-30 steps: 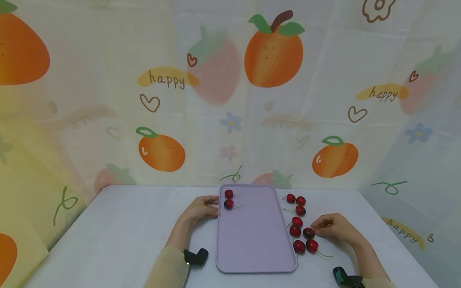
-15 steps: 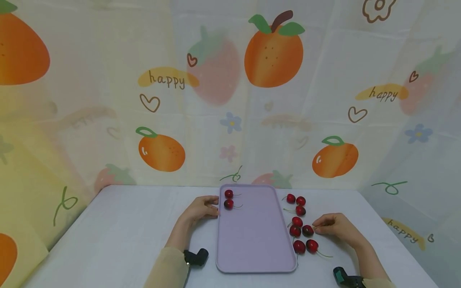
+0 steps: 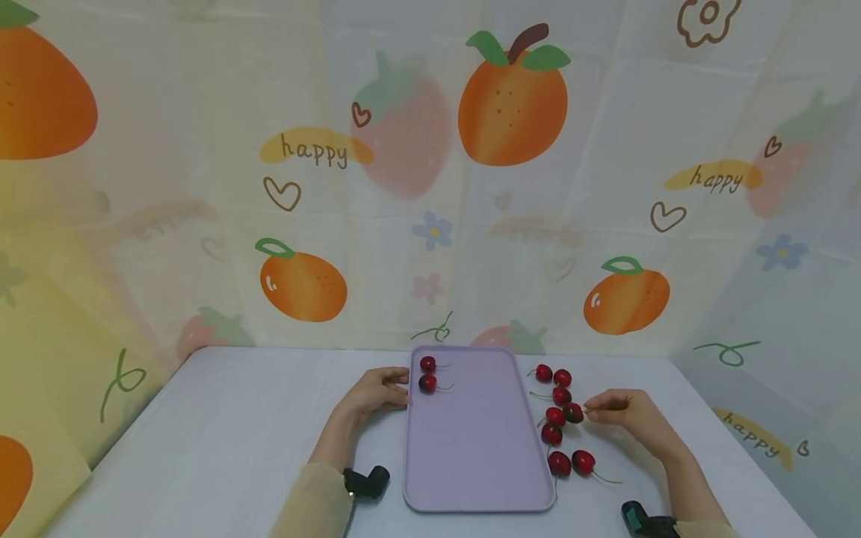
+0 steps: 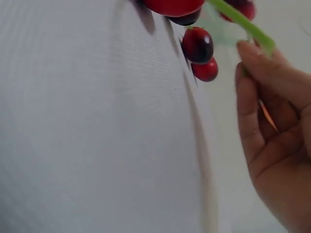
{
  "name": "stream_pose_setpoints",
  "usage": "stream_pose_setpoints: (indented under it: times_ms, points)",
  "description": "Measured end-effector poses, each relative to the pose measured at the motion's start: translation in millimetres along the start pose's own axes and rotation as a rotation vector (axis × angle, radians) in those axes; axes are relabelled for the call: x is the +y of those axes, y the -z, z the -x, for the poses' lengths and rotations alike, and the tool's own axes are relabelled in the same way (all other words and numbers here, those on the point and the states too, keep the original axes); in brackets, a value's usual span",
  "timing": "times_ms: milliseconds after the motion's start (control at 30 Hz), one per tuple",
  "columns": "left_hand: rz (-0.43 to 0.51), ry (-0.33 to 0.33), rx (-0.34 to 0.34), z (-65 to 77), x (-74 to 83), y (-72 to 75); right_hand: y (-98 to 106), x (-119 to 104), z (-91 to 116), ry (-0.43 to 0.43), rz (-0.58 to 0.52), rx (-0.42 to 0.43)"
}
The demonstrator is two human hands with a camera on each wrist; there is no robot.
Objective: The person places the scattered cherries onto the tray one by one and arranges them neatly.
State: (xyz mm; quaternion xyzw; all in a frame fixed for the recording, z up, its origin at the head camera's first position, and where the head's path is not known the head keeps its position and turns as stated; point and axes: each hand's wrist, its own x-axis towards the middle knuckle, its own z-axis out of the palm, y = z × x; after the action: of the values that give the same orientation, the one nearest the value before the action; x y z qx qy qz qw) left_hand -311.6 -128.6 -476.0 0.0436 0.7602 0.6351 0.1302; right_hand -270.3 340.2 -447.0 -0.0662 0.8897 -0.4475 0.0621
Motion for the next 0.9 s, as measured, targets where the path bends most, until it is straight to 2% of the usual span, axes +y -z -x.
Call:
stream_pose_setpoints:
  times_ms: [133,200,467,700,900]
  points:
    - [0.000,0.003,0.006,0.3,0.1,0.3,-0.6,-10.5,-2.6,0.001,-0.007,0.024]
    - [0.004,0.002,0.005,0.4,0.0,0.2,-1.8,-14.5,-3.1,0.029,-0.021,0.030]
    - [0.003,0.010,0.003,-0.2,-0.5,0.3,-8.2,-32.2,-5.7,0.093,-0.085,-0.009]
    - [0.002,0.003,0.002,0.8,0.5,-0.1,-16.9,-53.0,-8.2,0.070,-0.080,0.014]
    - [0.001,0.002,0.002,1.2,0.7,-0.1,-27.0,-72.7,-11.2,0.050,-0.138,0.042]
